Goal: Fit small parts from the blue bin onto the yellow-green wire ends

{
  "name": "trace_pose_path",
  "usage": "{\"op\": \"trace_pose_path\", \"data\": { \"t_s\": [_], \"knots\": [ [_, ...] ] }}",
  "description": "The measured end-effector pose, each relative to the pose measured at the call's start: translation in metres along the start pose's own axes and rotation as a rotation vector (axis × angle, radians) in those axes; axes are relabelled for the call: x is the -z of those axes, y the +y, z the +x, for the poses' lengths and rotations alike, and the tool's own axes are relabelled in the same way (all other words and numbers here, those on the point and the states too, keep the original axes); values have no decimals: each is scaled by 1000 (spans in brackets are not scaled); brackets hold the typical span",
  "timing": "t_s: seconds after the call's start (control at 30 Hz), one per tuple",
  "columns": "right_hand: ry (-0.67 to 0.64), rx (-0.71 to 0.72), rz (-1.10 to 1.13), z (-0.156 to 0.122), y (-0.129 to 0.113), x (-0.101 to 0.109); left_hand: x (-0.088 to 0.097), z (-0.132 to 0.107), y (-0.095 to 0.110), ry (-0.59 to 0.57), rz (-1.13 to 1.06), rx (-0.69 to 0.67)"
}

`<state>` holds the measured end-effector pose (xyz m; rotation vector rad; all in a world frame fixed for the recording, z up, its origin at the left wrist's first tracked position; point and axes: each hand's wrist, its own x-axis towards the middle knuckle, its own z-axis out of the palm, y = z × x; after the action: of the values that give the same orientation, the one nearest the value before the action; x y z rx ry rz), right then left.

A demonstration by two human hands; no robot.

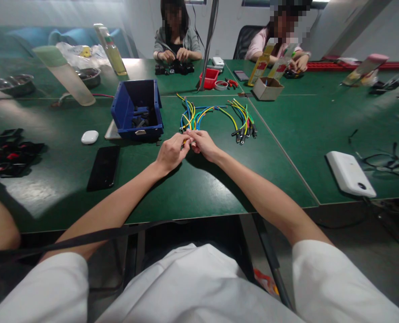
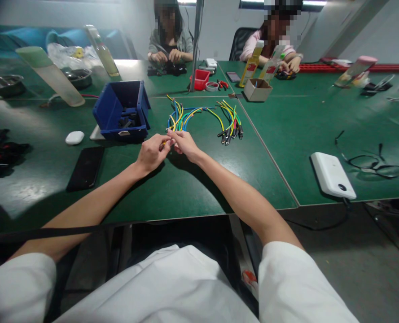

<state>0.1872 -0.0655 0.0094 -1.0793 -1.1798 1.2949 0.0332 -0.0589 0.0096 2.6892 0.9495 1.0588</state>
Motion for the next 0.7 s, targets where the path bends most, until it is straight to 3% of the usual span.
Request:
{"op": "trace_pose_path", "data": {
  "t_s": [0.2, 0.47, 0.57, 0.7],
  "knots": [
    [85, -4, -23, 2, -2, 1, 1, -1, 5, -163, -32, -177],
    [241, 40, -156, 9, 7, 11, 1, 2, 7, -294, -90, -139],
    [334, 77, -220, 12, 10, 15, 2, 5, 3, -208, -38, -76],
    [414, 103, -264, 13, 12, 20, 25, 15, -10, 70, 161, 212]
  ]
}}
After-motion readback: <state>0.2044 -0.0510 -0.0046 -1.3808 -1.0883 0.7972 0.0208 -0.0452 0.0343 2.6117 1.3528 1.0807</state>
